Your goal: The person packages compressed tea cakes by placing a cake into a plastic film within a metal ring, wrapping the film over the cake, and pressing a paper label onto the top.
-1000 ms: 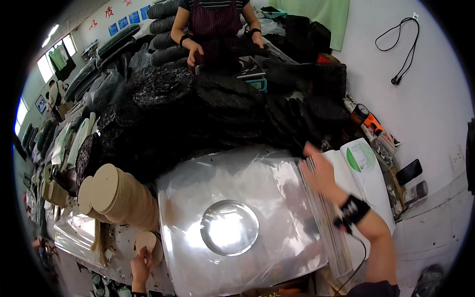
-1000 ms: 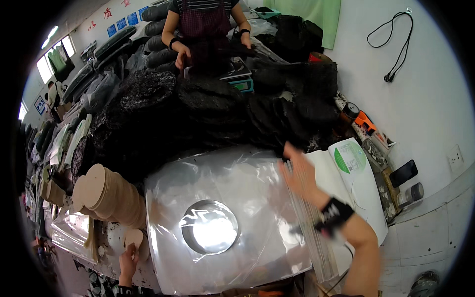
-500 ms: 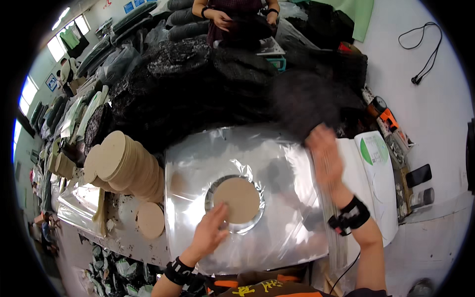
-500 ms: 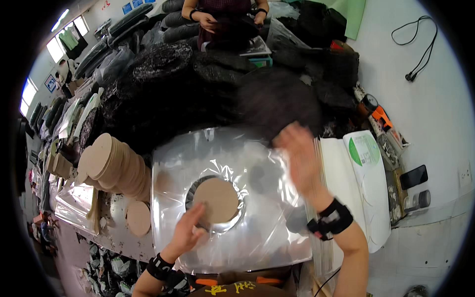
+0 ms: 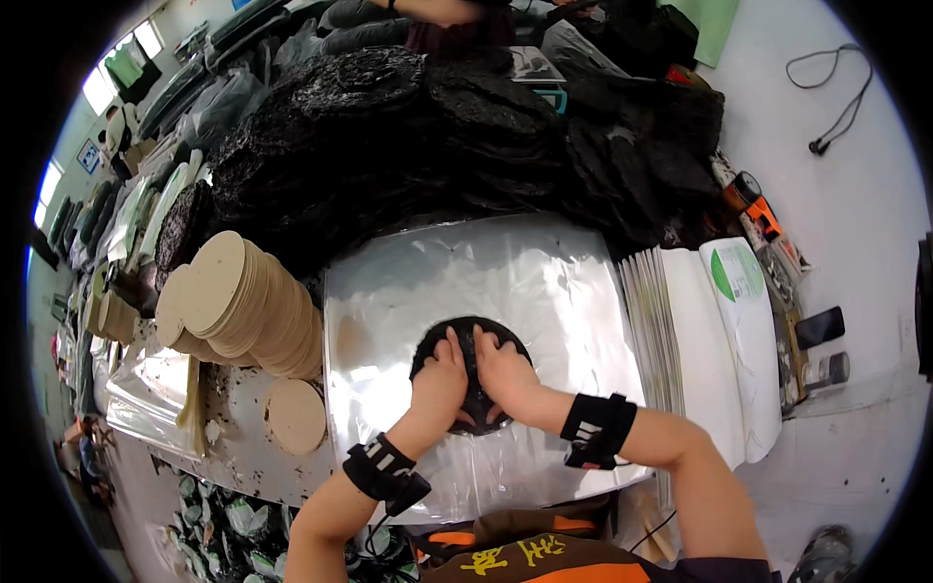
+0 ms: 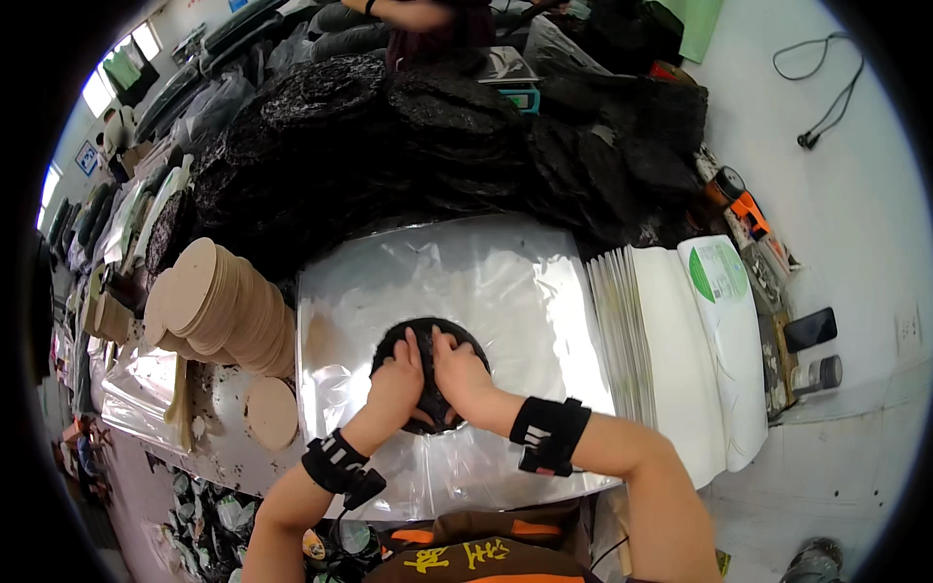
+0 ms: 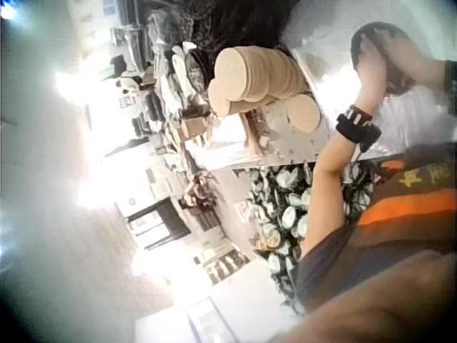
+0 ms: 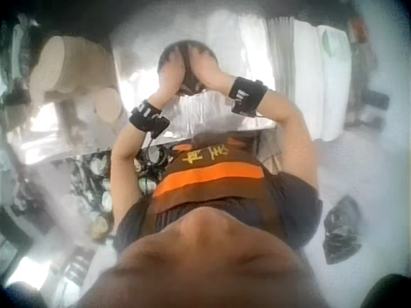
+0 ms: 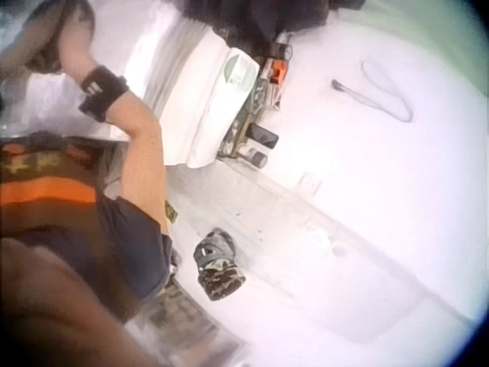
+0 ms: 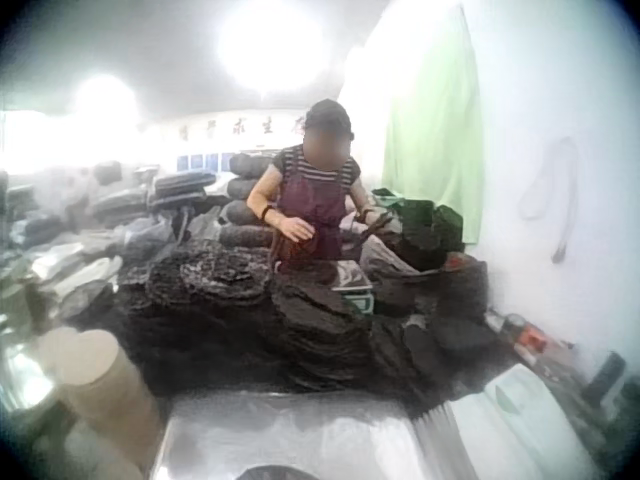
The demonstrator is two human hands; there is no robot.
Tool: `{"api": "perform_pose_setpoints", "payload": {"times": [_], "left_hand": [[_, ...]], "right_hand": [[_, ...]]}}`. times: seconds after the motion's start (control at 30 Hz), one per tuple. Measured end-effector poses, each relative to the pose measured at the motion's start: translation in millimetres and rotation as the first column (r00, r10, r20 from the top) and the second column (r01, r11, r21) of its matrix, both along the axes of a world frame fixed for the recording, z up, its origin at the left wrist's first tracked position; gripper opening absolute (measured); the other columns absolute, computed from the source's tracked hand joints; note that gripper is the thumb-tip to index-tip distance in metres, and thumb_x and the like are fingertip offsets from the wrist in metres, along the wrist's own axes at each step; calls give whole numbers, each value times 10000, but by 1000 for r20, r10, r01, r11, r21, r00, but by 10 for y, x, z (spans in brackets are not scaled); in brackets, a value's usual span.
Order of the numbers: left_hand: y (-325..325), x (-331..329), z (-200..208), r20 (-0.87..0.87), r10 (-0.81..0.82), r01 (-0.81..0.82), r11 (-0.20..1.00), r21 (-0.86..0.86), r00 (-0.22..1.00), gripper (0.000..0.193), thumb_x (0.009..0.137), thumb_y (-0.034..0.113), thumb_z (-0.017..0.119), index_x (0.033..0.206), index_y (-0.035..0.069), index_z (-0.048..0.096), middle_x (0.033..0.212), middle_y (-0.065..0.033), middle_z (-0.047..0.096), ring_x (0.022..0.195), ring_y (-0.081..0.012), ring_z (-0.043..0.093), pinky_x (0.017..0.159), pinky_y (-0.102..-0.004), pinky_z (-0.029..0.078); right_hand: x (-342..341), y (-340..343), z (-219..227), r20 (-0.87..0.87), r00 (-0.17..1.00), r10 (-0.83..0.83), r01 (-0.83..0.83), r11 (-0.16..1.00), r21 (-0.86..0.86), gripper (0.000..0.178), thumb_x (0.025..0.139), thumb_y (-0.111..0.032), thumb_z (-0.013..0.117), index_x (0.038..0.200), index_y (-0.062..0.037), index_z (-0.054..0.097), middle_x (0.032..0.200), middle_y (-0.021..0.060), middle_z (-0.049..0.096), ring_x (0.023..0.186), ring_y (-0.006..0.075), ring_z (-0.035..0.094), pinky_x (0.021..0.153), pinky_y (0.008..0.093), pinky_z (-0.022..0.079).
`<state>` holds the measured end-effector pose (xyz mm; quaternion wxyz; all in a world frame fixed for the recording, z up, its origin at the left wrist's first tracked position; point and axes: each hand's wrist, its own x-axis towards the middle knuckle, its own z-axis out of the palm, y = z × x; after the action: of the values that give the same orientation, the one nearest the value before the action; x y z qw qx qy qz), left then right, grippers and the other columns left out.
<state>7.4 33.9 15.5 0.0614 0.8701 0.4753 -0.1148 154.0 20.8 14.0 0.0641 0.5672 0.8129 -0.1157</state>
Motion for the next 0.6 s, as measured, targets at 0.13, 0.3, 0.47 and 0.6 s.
{"api": "perform_pose_setpoints", "payload": {"times": [0.13, 0.3, 0.47, 0.6], "left_hand": [[51, 74, -229, 23, -21, 24, 991, -132, 1000, 1325, 415, 277, 947, 1444, -160, 237, 1198, -217, 527, 894, -306, 671, 710, -308, 576], [10, -62, -279, 175, -13, 27, 997, -76, 985, 1277, 443, 293, 952, 1442, -110, 267, 1189, -206, 528, 942, -347, 661, 766, -362, 573], [-68, -38, -90, 156, 10, 7, 994, -107, 988, 1189, 478, 344, 942, 1419, -84, 355, 1173, -207, 505, 995, -346, 617, 789, -381, 569], [-82, -81, -98, 156, -10, 23, 996, -87, 988, 1180, 476, 361, 936, 1410, -86, 369, 1172, -209, 498, 1015, -358, 606, 802, -384, 558]], "right_hand": [[14, -26, -295, -4, 1000, -9, 9, 999, 42, 1284, 332, -207, 951, 1380, 183, 318, 1144, 260, 525, 838, 342, 666, 664, 348, 591], [342, 51, -88, -487, 873, 22, -3, 999, 39, 813, 654, -248, 858, 1312, 64, 497, 1238, 257, 560, 973, 393, 652, 847, 418, 540], [1621, 503, -125, -756, 605, -251, 695, 630, 347, 500, 849, -92, 653, 1325, 4, 535, 1341, 220, 552, 1249, 401, 517, 1052, 421, 416], [2370, 1115, 228, -518, 817, -255, 577, 338, 744, 553, 840, -8, 549, 1388, 9, 474, 1361, 229, 538, 1218, 392, 546, 1027, 429, 434]]}}
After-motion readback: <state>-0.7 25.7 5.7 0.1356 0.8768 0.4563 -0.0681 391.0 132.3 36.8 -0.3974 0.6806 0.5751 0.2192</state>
